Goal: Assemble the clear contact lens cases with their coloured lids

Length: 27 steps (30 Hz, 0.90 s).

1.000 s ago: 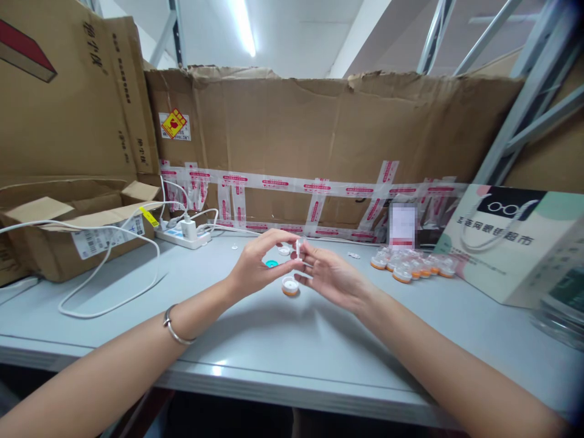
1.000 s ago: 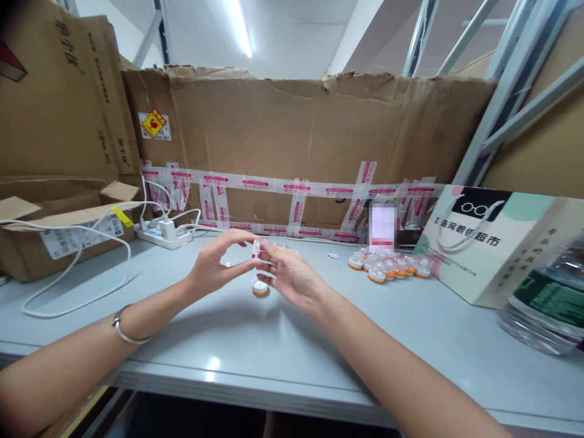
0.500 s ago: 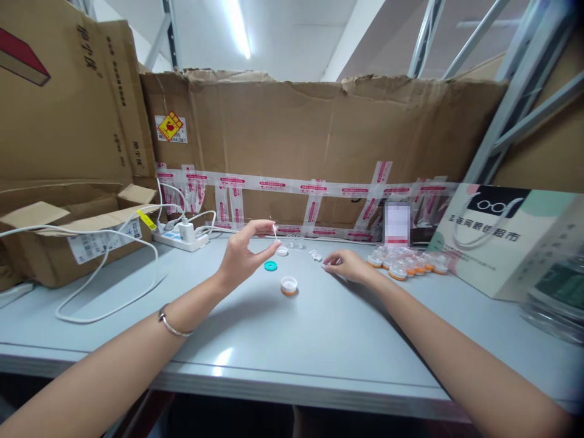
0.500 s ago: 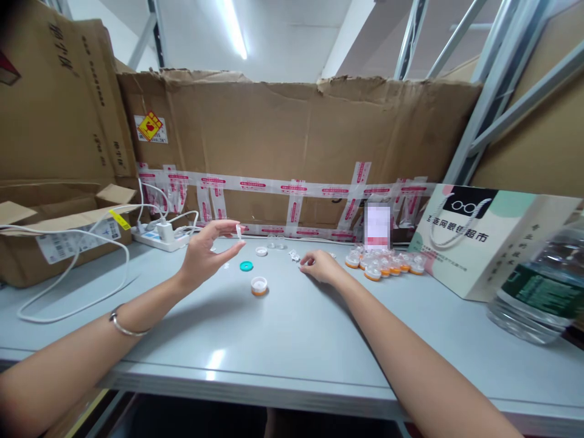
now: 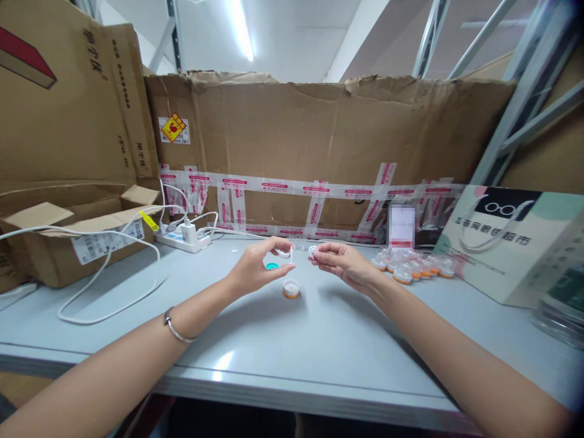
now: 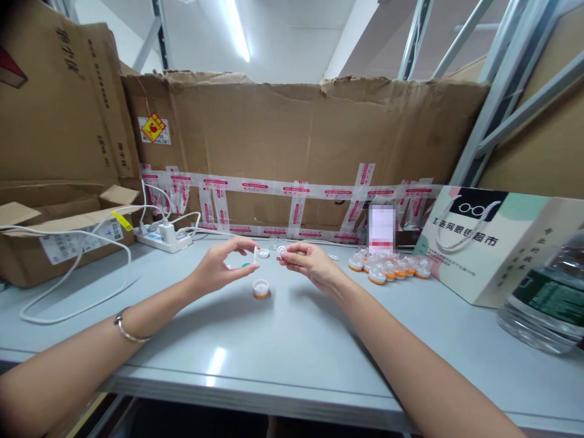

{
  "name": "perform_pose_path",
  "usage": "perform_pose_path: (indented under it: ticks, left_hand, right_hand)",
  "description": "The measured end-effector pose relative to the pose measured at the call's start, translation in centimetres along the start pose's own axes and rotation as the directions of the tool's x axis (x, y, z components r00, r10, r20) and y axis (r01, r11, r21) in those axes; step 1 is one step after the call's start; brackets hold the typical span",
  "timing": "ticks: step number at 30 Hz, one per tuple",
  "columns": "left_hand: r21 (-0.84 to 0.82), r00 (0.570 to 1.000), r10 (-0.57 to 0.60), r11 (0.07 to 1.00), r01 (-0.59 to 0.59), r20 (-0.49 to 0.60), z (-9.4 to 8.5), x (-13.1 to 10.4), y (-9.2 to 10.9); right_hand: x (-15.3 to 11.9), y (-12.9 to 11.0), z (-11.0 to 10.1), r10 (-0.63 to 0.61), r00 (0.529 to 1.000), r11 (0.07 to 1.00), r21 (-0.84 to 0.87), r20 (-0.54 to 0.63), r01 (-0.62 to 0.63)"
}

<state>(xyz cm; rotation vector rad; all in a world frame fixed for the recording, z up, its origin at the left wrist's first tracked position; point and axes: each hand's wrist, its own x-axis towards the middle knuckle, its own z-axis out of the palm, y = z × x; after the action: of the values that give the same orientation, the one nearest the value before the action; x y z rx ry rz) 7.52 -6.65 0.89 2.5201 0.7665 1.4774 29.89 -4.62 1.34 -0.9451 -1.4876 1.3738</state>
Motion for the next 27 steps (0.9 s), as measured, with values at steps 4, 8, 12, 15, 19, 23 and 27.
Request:
perform_pose_path:
  ticks: [4,8,12,15,19,23,27]
  left_hand:
    - [-0.036,0.999,0.038,0.999,-0.037,0.013,0.2,0.0,0.7]
    - [-0.054,0.988,0.101,0.993,-0.107,-0.117,0.3,0.1,1.5]
    - [-0.050,0.966,0.171,0.982,-0.184,-0.193,0.3,0.2,2.0]
    - [-0.013,0.962,0.193,0.980,-0.200,-0.194,0.2,0.1,2.1]
    - [0.028,0.957,0.208,0.978,-0.207,-0.200,0.3,0.0,2.2]
    - [0.061,0.960,0.199,0.980,-0.191,-0.195,0.4,0.0,2.3]
    - [0.072,0.971,0.193,0.980,-0.184,-0.144,0.4,0.1,2.3]
  right_hand:
    - [-1.4,-1.6,2.5,-0.107,0.994,0.972,0.214,0.033,0.097]
    - [-2.2,-2.1,4.0,-0.184,0.981,0.944,0.291,0.067,0.157]
    - [-2.3,-1.7,4.9,-0.204,0.978,0.925,0.338,0.055,0.174]
    - [-2.3,-1.4,5.4,-0.212,0.977,0.919,0.342,0.012,0.195]
    - [-2.6,-1.4,6.0,-0.194,0.979,0.929,0.311,-0.056,0.202]
    - [-2.9,-1.6,6.2,-0.172,0.985,0.940,0.294,-0.028,0.173]
    - [-3.0,-1.6,6.0,-0.121,0.993,0.951,0.289,0.012,0.113]
